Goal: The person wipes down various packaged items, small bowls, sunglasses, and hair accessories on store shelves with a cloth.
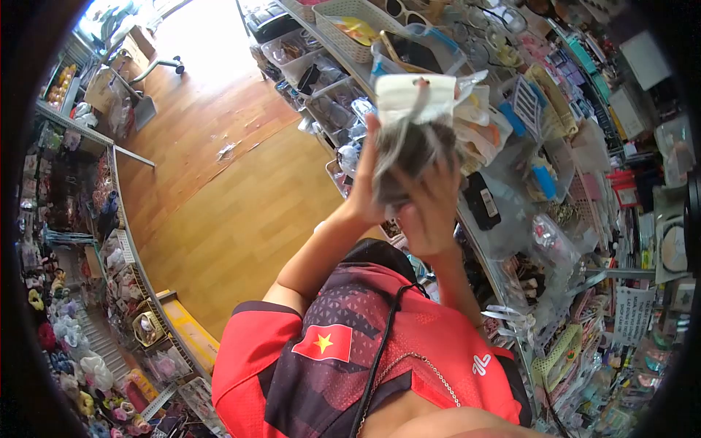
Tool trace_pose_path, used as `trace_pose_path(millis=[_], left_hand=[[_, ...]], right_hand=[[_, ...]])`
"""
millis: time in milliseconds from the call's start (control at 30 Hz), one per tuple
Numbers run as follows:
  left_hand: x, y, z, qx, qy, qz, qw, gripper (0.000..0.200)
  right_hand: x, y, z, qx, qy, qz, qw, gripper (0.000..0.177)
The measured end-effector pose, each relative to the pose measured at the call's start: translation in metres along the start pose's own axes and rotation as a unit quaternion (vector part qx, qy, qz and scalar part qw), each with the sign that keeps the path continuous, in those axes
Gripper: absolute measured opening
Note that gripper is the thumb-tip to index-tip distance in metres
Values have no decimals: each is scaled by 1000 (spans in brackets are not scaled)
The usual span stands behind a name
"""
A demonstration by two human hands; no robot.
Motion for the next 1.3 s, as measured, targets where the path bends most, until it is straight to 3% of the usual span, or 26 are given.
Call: trace_pose_path(millis=[100,167,200,233,300,333,367,400,433,533,567,633,667,733,800,867,967,1033,1067,1133,1200,1300], left_hand=[[-25,1,11,142,-175,-73,972,71],[-23,6,3,-53,-62,-11,997,75],[-15,4,3,-62,-73,-35,995,75],[-7,1,-2,-74,13,-47,996,77],[0,3,-9,-87,69,-13,994,76],[-7,5,-9,-89,34,-6,995,74],[-11,8,-16,-78,0,-55,995,71],[-30,13,-26,-64,78,10,995,71],[-43,22,-35,-53,53,26,997,71],[-81,34,-30,180,-209,0,961,71],[-86,36,-33,133,-164,-13,977,70],[-81,40,-39,-77,4,35,996,70],[-73,37,-32,-84,42,15,995,70],[-50,36,-44,-93,69,-7,993,73],[-43,36,-46,-97,87,8,991,78],[-51,37,-46,-91,102,1,991,85],[-76,43,-49,-66,68,-36,995,93],[-100,54,-54,-69,-36,-6,997,90],[-113,48,-48,-11,-10,1,1000,85],[-104,49,-53,-23,31,9,999,80],[-84,44,-56,-29,79,24,996,71],[-60,31,-53,-18,165,62,984,61]], right_hand=[[-7,-5,20,-10,-8,9,1000,42],[-28,13,25,-42,-13,45,998,45],[-43,24,25,-61,-6,78,995,47],[-50,31,25,-80,-1,111,991,49],[-40,50,29,-61,73,130,987,53],[-32,52,36,-56,81,110,989,53],[-24,55,44,-51,89,90,991,53],[-15,58,51,-46,98,70,992,54],[-3,58,57,-46,68,11,997,52],[6,40,84,-15,51,19,998,50],[2,42,85,-45,58,35,997,50],[-15,50,87,-103,70,63,990,49],[-26,56,84,-156,55,76,983,49],[-62,68,85,-123,169,206,956,48],[-60,81,82,-115,207,222,946,48],[-32,96,80,-130,172,127,968,47],[-15,77,99,-86,119,148,978,44],[-1,65,112,-84,99,96,987,44],[1,57,119,-80,94,84,989,44],[1,56,119,-106,71,36,991,44],[-32,57,114,-160,121,179,963,44],[-67,66,101,-136,225,307,915,47]])
Point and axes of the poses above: each hand's wrist, its own y-axis towards the middle knuckle, its own z-axis out of the palm, x = y × z, the point moved 7 cm from there along y, towards the middle knuckle, and after that the axes turned 13 degrees about -x, right-handed, at the moved point
